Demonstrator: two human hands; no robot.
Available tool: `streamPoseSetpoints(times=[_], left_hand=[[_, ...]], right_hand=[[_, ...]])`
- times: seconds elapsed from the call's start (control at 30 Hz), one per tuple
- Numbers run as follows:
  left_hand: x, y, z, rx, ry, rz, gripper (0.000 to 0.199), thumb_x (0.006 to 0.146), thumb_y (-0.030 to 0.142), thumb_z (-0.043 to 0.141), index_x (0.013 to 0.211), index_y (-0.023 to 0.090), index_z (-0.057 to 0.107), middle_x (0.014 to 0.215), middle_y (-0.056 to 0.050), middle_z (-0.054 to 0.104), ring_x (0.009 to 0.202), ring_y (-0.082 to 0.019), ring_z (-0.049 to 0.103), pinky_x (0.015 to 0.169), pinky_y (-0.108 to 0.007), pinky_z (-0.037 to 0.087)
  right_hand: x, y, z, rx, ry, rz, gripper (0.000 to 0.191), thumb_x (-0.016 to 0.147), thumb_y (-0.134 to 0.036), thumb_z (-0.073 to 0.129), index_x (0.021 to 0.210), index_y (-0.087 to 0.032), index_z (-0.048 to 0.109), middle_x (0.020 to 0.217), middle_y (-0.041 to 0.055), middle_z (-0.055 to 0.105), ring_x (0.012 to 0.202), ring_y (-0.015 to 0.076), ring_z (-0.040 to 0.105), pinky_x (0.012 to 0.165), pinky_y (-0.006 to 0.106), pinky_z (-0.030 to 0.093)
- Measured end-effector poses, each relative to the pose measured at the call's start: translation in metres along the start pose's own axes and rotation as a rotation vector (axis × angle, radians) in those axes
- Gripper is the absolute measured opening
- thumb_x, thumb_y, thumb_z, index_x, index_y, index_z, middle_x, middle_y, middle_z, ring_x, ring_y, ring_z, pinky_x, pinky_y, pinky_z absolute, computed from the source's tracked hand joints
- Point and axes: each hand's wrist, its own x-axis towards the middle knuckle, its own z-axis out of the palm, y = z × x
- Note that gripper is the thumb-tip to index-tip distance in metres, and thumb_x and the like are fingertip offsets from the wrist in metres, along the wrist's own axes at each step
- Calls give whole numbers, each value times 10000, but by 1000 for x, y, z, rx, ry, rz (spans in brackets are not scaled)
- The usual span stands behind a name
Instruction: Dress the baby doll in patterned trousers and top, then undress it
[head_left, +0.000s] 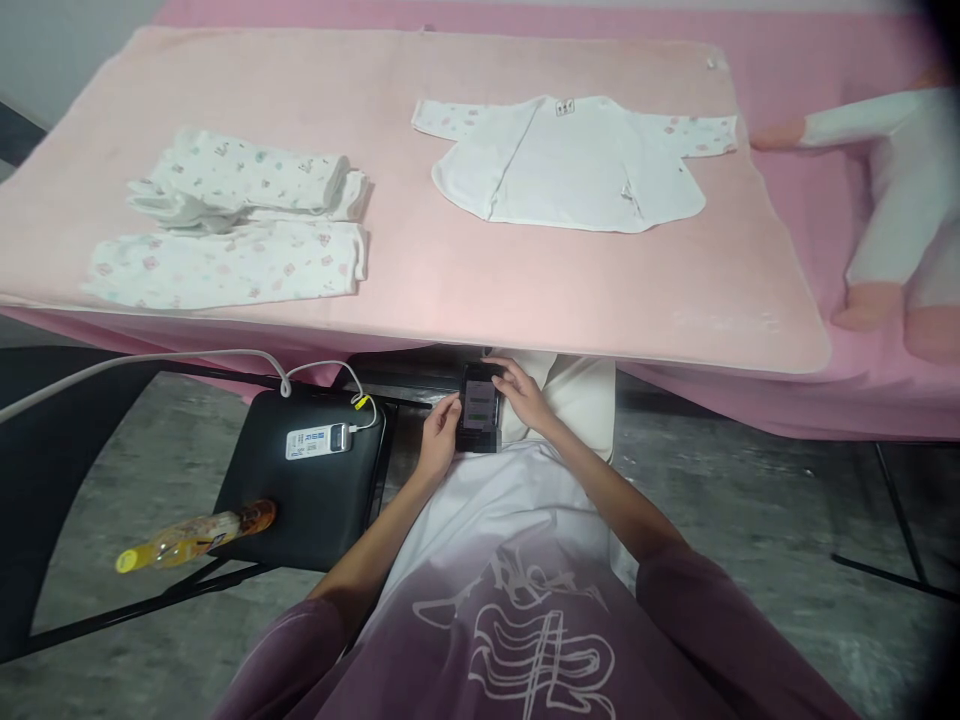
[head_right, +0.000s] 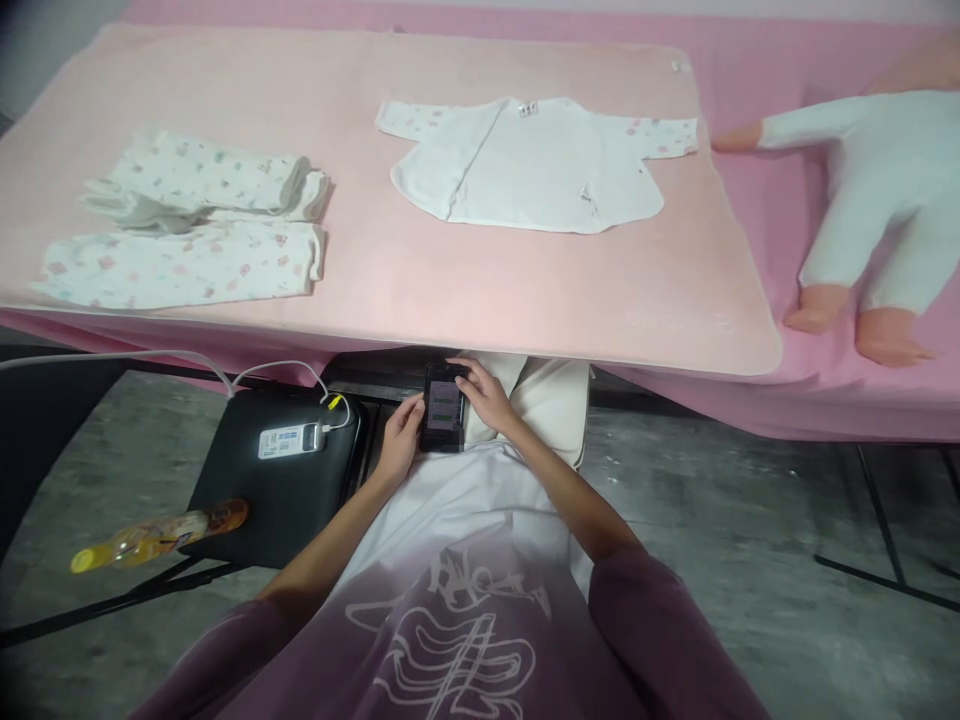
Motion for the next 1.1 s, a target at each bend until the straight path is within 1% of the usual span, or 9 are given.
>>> streamPoseSetpoints(times=[0.17,0.3,0.47,0.7,0.77,0.9,1.03,1.1], left_hand=[[-1,1,0,6,10,-5,663,954,756,789,1295,189,829,1359,-149,815,1288,-319,745,1163,-446,579],[-1,1,0,3,6,-2,662,961,751,783,1302,186,824,1358,-150,812,1286,-317,745,1164,-444,576],[-1,1,1,11,15,9,664,954,765,782,1281,190,835,1366,-153,807,1276,-321,749,1151,-444,587],[0,-1,1,14,20,20,698,941,789,786,1285,184,836,1377,-155,811,1282,-321,745,1164,-446,579],[0,-2,1,14,18,27,689,945,787,784,1277,186,839,1368,-155,815,1277,-320,746,1164,-449,579],[0,-2,1,12,13,27,679,947,782,782,1266,186,840,1355,-153,817,1277,-318,751,1165,-444,580],[0,-1,1,20,10,30,654,962,767,774,1271,194,838,1355,-145,816,1283,-315,747,1175,-445,574],[0,-1,1,24,9,32,642,970,757,770,1276,196,836,1356,-144,814,1288,-315,745,1181,-442,570]], right_hand=[[0,2,0,-15,3,7,513,1103,-596,631,1506,-282,676,1129,57,795,1112,268,763,1080,431,619],[0,2,1,-9,7,10,503,1102,-588,633,1503,-289,683,1080,46,787,1068,260,766,1054,426,625],[-1,-1,1,4,4,8,514,1093,-601,641,1496,-283,677,1200,68,810,1147,273,776,1090,439,617],[-1,-4,1,10,5,6,490,1092,-571,649,1484,-279,682,1213,69,814,1139,267,778,1095,433,613],[-1,-3,1,9,4,9,490,1093,-574,648,1485,-283,679,1198,66,812,1130,267,777,1086,433,616],[-1,-1,1,12,6,11,496,1093,-577,651,1489,-280,677,1091,53,805,1071,268,776,1069,439,625],[0,1,2,12,3,6,514,1087,-603,657,1487,-280,675,1177,68,814,1161,279,778,1113,447,620],[0,1,2,4,5,5,525,1087,-624,653,1488,-286,675,1184,69,813,1167,281,778,1113,447,624]])
